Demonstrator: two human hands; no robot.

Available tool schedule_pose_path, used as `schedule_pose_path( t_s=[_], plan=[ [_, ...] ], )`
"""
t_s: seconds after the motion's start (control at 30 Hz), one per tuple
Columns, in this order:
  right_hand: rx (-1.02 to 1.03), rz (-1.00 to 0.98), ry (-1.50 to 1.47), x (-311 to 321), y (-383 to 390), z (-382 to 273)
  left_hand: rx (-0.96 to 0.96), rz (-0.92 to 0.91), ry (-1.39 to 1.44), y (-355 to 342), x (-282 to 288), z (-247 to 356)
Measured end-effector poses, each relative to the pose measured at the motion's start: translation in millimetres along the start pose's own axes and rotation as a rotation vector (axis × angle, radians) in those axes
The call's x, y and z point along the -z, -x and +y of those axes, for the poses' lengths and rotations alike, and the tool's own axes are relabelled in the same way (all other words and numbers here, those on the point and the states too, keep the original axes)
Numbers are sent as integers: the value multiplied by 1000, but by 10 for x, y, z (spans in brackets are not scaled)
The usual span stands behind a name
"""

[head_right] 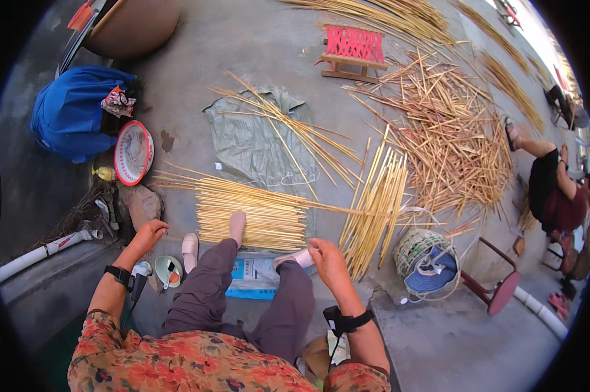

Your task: The person weaves a mat using long stalks by hand, aligning them and threading a white string through the ends of the stalks.

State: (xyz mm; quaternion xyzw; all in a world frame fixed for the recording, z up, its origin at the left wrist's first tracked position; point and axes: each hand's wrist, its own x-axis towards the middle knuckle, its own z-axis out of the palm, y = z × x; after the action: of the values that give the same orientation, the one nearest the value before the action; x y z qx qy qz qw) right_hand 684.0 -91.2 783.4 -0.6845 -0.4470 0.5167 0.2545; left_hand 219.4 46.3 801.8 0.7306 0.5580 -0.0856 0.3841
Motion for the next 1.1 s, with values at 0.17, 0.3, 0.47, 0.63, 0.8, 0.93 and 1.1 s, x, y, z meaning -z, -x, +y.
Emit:
schedule_pose_path(
  t_s=[0.17, 0.3, 0.47, 0.63, 0.8, 0.93, 1.1],
  plan=[
    [17, 50, 32, 541, 935, -800, 50, 101, 20, 1070, 830, 644],
    [79, -31, 280, 740, 1417, -1390, 105, 196, 55, 1579, 1368, 930],
    [226, -122, 400, 894, 961, -2244, 83, 287, 72, 1710, 1814, 865],
    [253, -140, 410, 954, 11, -3333, 244, 167, 257, 1099, 2194, 491],
    [116, -169, 395, 1020, -1620, -4333, 322, 13, 281, -454, 3106, -84],
    [35, -135, 328, 1032, -2876, -5096, 123, 239, 317, -1822, 4137, -214],
    [53, -174, 288, 1054, -4038, -6084, -69, 246, 355, -2733, 5590, 439]
  ],
)
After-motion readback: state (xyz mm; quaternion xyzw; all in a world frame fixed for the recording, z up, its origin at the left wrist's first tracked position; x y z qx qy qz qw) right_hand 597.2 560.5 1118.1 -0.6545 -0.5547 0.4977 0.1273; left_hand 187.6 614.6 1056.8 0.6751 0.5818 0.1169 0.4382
